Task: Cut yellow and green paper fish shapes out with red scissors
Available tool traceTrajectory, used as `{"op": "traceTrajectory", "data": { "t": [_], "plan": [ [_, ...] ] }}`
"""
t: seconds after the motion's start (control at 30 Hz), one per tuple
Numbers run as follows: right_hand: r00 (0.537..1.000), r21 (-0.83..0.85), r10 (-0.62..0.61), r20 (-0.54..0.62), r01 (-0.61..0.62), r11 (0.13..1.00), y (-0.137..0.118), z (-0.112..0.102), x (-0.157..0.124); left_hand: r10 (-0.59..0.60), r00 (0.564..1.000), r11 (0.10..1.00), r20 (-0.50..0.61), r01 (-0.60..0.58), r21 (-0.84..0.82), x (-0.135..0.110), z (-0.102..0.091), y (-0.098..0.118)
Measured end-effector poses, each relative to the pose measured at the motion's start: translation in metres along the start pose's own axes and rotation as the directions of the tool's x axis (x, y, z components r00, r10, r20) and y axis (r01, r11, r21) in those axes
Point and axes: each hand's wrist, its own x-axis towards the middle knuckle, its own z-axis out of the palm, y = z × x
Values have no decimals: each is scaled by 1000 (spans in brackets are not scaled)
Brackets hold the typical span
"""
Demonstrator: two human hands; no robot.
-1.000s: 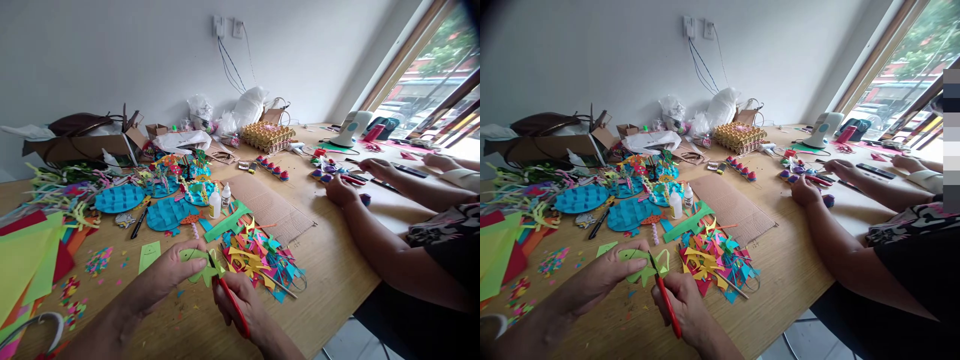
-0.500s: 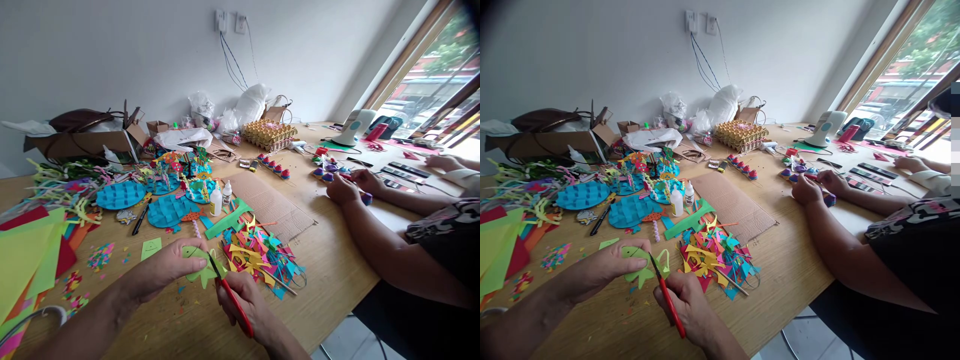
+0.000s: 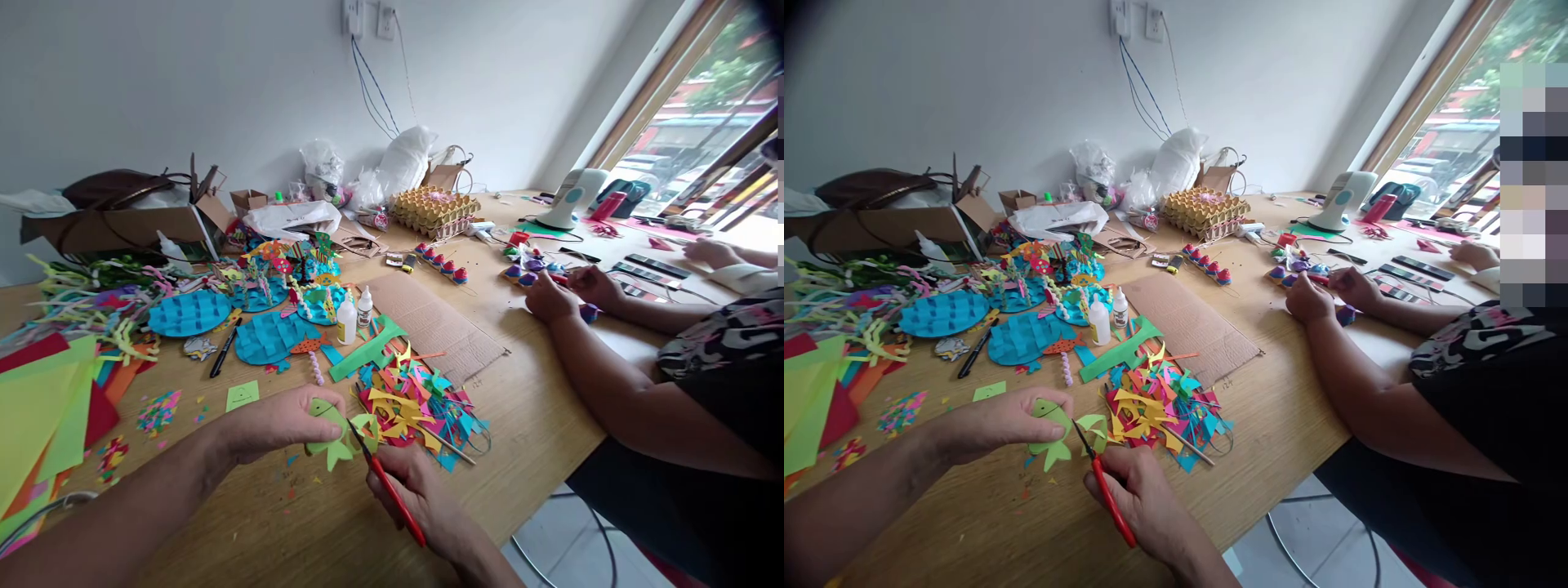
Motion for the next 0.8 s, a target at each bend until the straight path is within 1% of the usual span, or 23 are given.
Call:
{"op": "traceTrajectory", "data": {
  "t": [0.1, 0.17, 0.33, 0.43, 0.57, 0.7, 0.73, 0.8],
  "plan": [
    [995, 142, 103, 9, -103, 984, 3, -2, -2, 6, 999, 999, -45, -4, 37, 0, -2, -2],
    [988, 197, 155, 19, -156, 968, 4, -5, -2, -7, 995, 997, -98, 15, 76, -3, -5, -5],
    [982, 171, 189, -1, -186, 968, 3, -18, -7, -78, 973, 990, -215, 102, 100, -21, -18, -14],
    [976, 123, 218, -15, -214, 969, 6, -26, -10, -73, 952, 989, -298, 107, 101, -38, -29, -22],
    [973, 6, 206, -100, -207, 978, 9, -31, -11, -39, 894, 993, -446, 86, 86, -64, -46, -31],
    [979, -23, 180, -96, -183, 983, 7, -31, -12, -21, 838, 994, -546, 78, 80, -92, -59, -29],
    [981, -50, 169, -98, -175, 983, 7, -31, -13, -24, 821, 992, -571, 89, 86, -98, -61, -28],
    [986, -168, 125, -114, -143, 975, 6, -30, -13, -30, 779, 988, -626, 118, 99, -108, -63, -27]
  ]
}}
